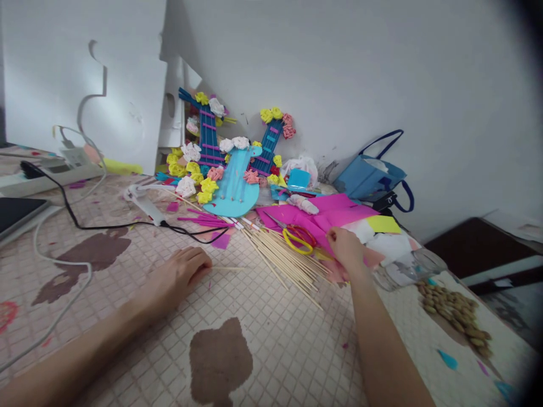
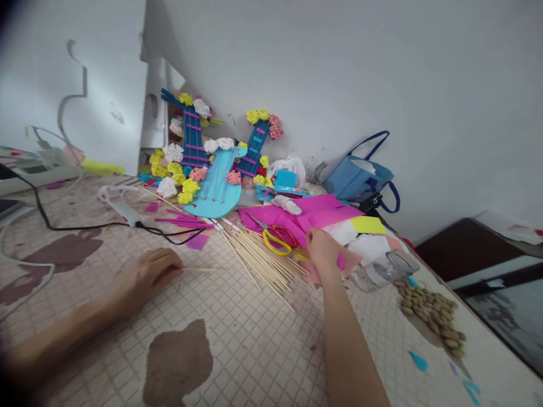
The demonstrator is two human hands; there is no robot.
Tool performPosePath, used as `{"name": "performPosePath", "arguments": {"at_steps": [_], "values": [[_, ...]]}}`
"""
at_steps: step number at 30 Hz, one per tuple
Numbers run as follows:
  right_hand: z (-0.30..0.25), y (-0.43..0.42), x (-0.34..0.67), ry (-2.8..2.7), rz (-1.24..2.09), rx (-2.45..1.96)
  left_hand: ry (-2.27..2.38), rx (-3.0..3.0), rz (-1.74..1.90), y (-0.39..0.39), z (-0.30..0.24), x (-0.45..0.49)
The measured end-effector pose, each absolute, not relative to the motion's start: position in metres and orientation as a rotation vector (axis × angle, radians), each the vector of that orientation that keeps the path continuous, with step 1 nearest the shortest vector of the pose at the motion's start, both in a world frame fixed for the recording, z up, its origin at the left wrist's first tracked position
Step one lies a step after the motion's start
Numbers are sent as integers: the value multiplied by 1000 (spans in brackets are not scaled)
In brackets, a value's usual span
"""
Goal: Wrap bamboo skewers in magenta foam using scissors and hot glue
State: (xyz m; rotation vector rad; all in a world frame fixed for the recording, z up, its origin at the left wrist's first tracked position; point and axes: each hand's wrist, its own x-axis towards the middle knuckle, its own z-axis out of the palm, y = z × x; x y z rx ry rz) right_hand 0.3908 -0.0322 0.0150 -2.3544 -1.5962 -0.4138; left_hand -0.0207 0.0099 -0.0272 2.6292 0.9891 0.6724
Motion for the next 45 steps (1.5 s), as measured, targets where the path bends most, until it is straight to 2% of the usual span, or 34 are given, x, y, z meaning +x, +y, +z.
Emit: {"name": "performPosePath", "arguments": {"at_steps": [10, 18, 24, 30, 34, 38, 45], "values": [[60, -53, 381, -1440, -536, -2071, 1055, 2669, 607, 12, -28, -20], [65, -66, 280, -2209, 562, -1361, 1163, 2680, 639, 14, -30, -22], [31, -75, 222, -2483, 755, -1080, 1111, 2598, 683, 18, -30, -27], [29, -75, 221, -2434, 875, -1149, 1001, 2543, 717, 26, -22, -36], [44, -70, 241, -2314, 806, -1330, 1200, 2428, 780, 23, -8, -45], [47, -73, 264, -2423, 724, -1416, 1420, 2186, 657, 5, 7, -60], [23, -90, 283, -2517, 666, -1516, 1246, 2036, 350, -48, 3, -72]]}}
